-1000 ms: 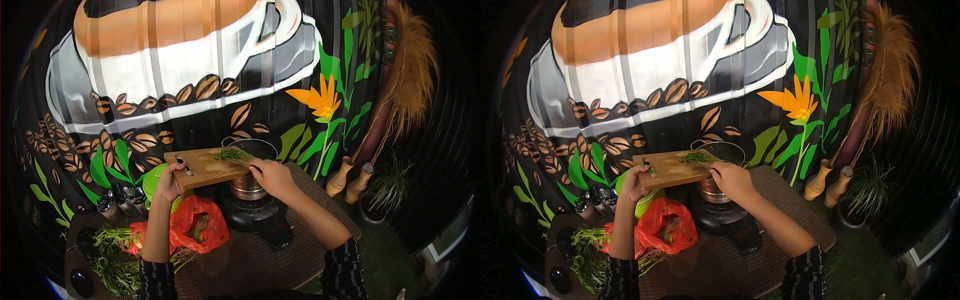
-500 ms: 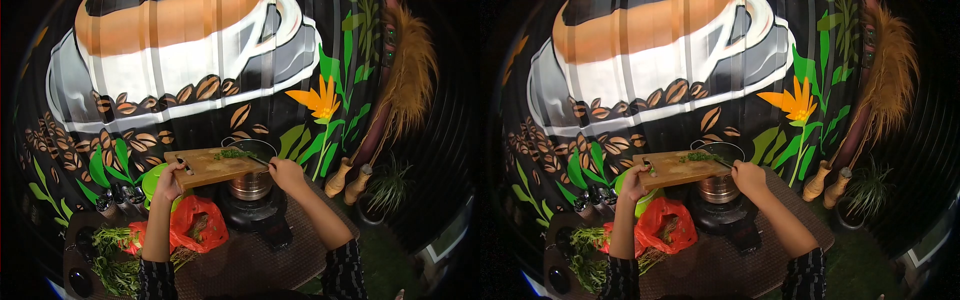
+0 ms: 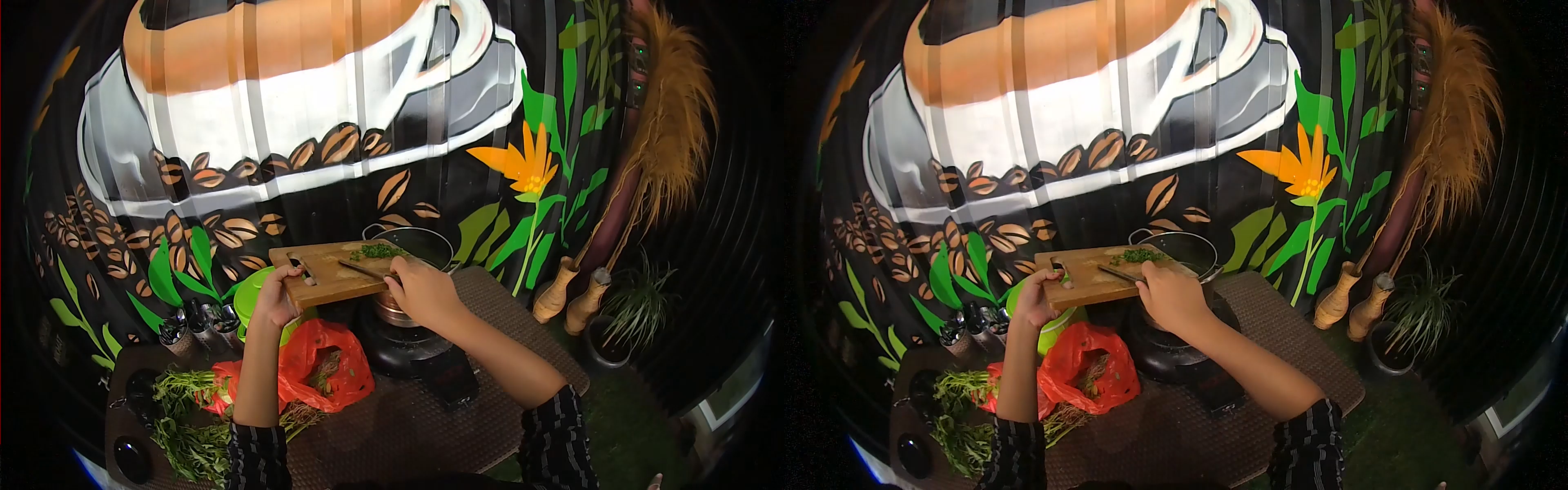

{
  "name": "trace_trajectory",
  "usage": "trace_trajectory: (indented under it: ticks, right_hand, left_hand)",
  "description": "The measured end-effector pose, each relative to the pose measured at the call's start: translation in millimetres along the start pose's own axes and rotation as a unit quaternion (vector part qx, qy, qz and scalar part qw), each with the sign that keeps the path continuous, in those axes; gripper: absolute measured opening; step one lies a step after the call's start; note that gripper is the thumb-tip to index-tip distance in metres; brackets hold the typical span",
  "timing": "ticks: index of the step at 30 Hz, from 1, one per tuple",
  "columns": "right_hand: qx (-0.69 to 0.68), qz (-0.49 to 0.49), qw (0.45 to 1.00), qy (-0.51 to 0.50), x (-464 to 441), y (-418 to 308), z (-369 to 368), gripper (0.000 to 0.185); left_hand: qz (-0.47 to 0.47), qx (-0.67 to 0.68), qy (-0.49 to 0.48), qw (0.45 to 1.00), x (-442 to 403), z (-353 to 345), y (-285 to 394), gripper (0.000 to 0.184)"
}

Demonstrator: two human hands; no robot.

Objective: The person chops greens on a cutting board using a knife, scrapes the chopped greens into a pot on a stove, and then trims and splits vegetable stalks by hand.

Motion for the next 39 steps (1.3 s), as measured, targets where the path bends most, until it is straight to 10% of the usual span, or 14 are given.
trace_trajectory:
  ticks: [16,26,39]
  right_hand:
    - [0.129,-0.178,0.969,-0.116,26,88,6,0.023]
    - [-0.024,-0.006,1.0,-0.003,0,14,-3,0.014]
    - [0.121,-0.158,0.975,-0.099,27,87,4,0.016]
  left_hand:
    - [-0.005,0.005,0.035,0.999,3,1,1,0.012]
    - [-0.012,-0.011,0.032,0.999,-1,4,3,0.013]
    - [-0.02,-0.015,0.058,0.998,2,7,4,0.012]
Point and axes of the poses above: each hand's wrist, its own x-axis away from the middle knuckle, its own z-axis out of the back of the hand, y = z × x, the point moved 8 cm from there along -x, towards the middle knuckle, and after that the axes turned 9 degrees about z, right-handed, at the moved point
